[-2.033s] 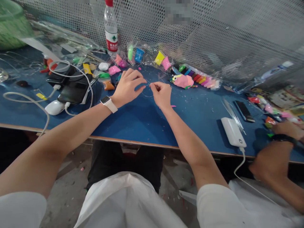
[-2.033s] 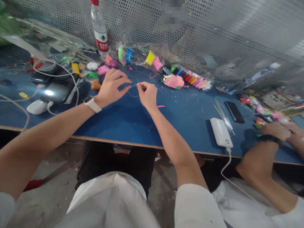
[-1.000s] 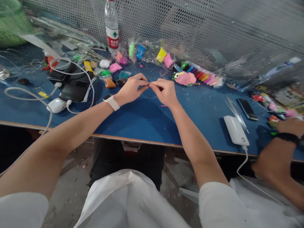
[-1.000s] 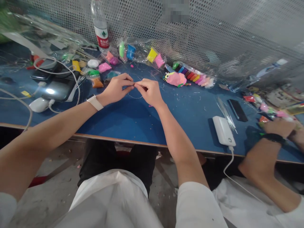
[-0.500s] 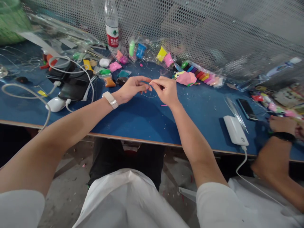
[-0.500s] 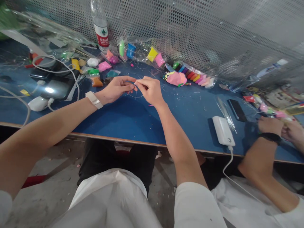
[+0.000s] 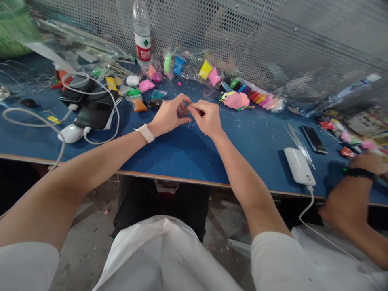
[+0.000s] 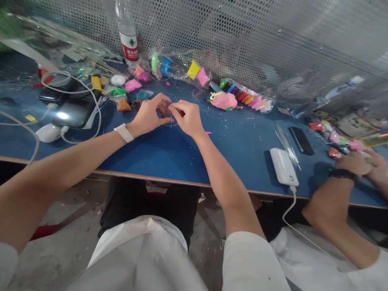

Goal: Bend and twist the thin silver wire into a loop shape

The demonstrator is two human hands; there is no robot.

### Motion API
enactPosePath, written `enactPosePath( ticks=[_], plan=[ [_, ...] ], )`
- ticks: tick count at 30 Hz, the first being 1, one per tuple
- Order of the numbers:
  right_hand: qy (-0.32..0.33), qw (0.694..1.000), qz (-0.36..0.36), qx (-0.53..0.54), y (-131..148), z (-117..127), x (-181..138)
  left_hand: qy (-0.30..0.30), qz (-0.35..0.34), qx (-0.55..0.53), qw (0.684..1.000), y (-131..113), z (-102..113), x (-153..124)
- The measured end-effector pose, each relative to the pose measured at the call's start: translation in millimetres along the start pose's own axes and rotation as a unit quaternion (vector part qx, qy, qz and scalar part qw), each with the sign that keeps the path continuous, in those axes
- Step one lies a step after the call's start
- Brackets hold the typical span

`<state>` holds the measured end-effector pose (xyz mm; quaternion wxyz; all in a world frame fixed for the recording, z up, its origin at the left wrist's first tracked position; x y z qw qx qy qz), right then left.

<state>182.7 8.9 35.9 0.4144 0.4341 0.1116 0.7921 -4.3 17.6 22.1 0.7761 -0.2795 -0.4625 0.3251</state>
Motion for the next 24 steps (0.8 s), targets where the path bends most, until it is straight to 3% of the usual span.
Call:
enactPosePath(
  ticks=[6, 9, 17, 24],
  plan=[
    [-0.014, 1.000, 0.020, -0.019, 1, -3, 0, 0.004, -0.071, 0.157, 0.985, 1, 7, 2],
    [-0.034, 0.999, -0.003, -0.019, 1, -7, -1, 0.013, -0.106, 0.226, 0.968, 2, 8, 2],
    [-0.050, 0.996, -0.042, 0.055, -11, -16, -1, 0.097, -0.220, 0.292, 0.926, -10, -2, 0],
    [-0.037, 0.997, -0.023, 0.066, -7, -10, -1, 0.080, -0.291, 0.381, 0.874, -14, -2, -1]
  ],
)
Point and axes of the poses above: each hand's wrist, its own x-axis towards the middle knuckle, its own z-axis out of the back of the hand, y = z × x, the point moved 3 cm from there along x, towards the middle knuckle, and after that the axes turned 5 degrees about -z, right-handed, at the moved point
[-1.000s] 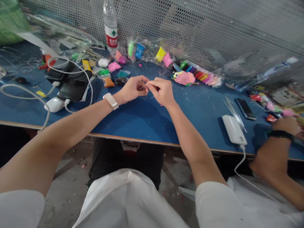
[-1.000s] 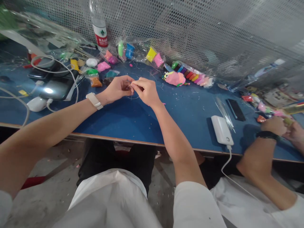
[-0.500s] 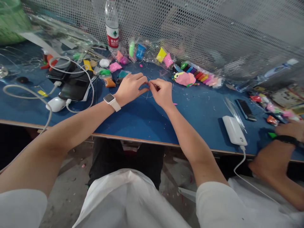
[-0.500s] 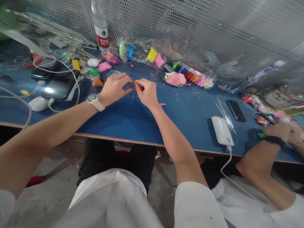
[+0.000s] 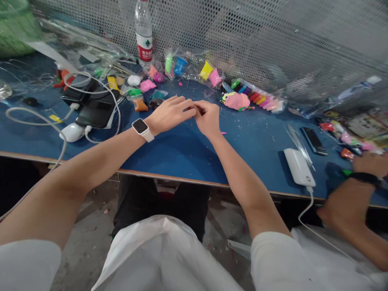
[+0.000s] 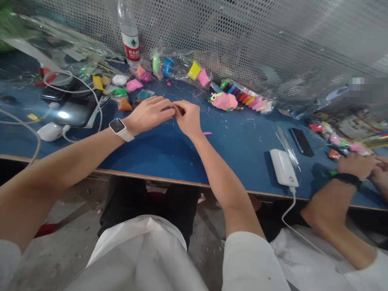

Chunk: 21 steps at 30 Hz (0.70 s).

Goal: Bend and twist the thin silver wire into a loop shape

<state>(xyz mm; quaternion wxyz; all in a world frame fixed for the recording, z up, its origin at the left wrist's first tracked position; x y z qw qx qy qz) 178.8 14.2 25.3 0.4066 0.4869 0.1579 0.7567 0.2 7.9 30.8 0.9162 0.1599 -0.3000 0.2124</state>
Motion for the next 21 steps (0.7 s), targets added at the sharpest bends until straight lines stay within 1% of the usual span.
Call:
enactPosePath(
  ticks=[3, 6, 10, 14, 18, 21],
  plan=[
    [0.004, 1.000, -0.005, 0.019, 2, -1, -1, 0.002, -0.035, 0.044, 0.998, -1, 2, -1],
    [0.006, 0.998, -0.029, 0.053, 1, -2, -1, -0.001, -0.057, 0.044, 0.997, -1, 5, -2],
    [0.020, 0.996, -0.047, 0.074, 0, -4, 0, 0.014, -0.060, 0.020, 0.998, 0, 8, -3],
    [0.019, 0.996, -0.056, 0.072, -5, -5, 0, 0.032, -0.064, 0.031, 0.997, -1, 6, -3],
    [0.011, 0.994, -0.061, 0.087, -9, -6, -1, 0.029, -0.048, 0.026, 0.998, -3, 5, -3],
    [0.010, 0.997, -0.039, 0.062, -5, -6, -2, 0.009, -0.003, -0.010, 1.000, -1, 7, -2]
  ],
)
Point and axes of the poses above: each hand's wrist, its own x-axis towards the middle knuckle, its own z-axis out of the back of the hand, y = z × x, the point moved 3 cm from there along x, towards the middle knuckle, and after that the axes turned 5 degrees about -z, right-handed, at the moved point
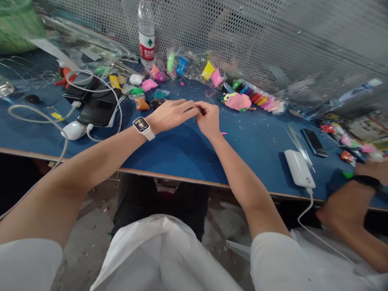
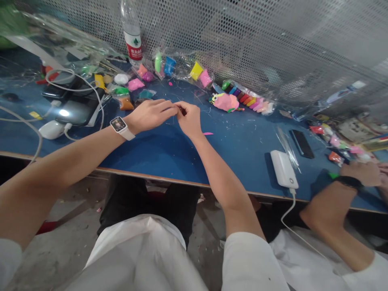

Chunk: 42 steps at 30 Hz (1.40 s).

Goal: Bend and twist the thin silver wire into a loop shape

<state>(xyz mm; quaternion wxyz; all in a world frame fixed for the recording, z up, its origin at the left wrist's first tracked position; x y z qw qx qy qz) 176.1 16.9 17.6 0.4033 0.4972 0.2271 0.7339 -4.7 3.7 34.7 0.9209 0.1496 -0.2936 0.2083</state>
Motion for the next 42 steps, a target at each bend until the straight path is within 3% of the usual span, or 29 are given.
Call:
enactPosePath(
  ticks=[6, 18, 25, 30, 42],
  plan=[
    [-0.007, 1.000, -0.012, -0.012, 4, -4, -3, -0.085, 0.117, -0.095, 0.985, 9, 7, -2],
    [-0.053, 0.998, 0.021, -0.023, 18, -8, -6, -0.085, 0.247, -0.096, 0.961, 4, 5, 2],
    [-0.082, 0.996, 0.007, -0.028, 22, -9, -7, -0.090, 0.259, -0.100, 0.956, 3, 7, 2],
    [-0.072, 0.997, -0.028, -0.017, 23, -11, -7, -0.108, 0.257, -0.126, 0.952, 7, 3, 1],
    [-0.054, 0.998, -0.024, -0.011, 12, 0, -3, -0.108, 0.217, -0.163, 0.957, 12, 9, 1]
  ],
)
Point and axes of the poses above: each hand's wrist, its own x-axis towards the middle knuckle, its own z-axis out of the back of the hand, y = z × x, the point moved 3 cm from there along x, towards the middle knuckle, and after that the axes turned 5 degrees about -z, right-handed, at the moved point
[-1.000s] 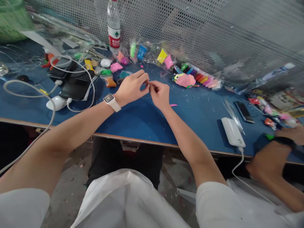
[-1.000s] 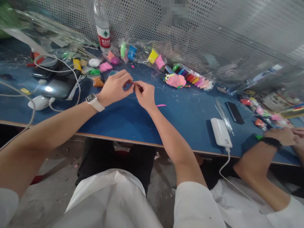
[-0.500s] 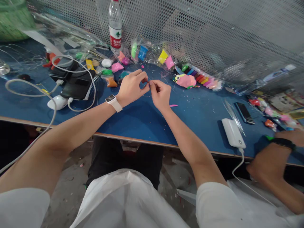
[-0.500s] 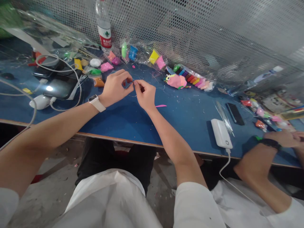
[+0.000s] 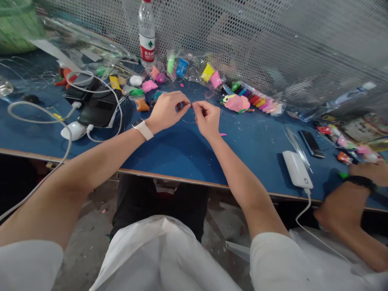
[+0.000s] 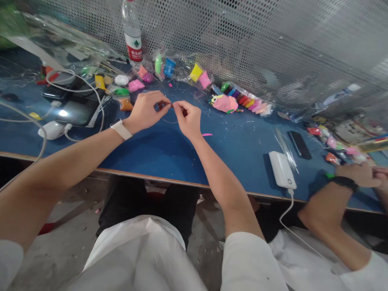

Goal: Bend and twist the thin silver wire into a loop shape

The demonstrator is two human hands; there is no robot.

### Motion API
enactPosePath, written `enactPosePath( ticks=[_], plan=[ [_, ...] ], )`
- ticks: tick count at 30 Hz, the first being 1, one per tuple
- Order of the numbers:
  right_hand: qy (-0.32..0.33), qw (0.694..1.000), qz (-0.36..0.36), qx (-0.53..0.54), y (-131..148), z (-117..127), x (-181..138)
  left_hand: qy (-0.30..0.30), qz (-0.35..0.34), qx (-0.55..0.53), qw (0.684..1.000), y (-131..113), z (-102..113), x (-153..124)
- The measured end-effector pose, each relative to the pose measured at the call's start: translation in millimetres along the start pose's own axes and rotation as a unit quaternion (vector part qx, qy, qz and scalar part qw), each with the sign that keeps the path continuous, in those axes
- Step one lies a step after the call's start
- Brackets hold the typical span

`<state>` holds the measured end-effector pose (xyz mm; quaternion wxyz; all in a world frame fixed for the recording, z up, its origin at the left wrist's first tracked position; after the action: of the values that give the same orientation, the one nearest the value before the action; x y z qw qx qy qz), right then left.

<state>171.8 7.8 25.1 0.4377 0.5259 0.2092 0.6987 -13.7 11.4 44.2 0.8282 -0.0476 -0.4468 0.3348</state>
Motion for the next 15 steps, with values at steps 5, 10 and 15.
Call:
enactPosePath(
  ticks=[5, 10, 15],
  plan=[
    [0.003, 0.999, -0.017, 0.034, -6, -1, 1, -0.026, 0.049, -0.075, 0.996, 1, 0, 1],
    [0.032, 0.998, -0.035, 0.049, -5, 0, 2, -0.012, 0.094, -0.205, 0.974, 9, -4, 3],
    [0.006, 1.000, 0.000, -0.020, 0, 1, 2, 0.012, 0.037, -0.058, 0.998, 18, -4, 0]
  ],
)
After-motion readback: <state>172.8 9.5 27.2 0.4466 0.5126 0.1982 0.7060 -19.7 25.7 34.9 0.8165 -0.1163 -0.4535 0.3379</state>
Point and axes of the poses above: each hand's wrist, its own x-axis towards the middle knuckle, its own z-axis out of the back of the hand, y = z × x, the point moved 3 cm from there along x, towards the middle knuckle, and after that the axes turned 5 degrees about -z, right-handed, at the moved point
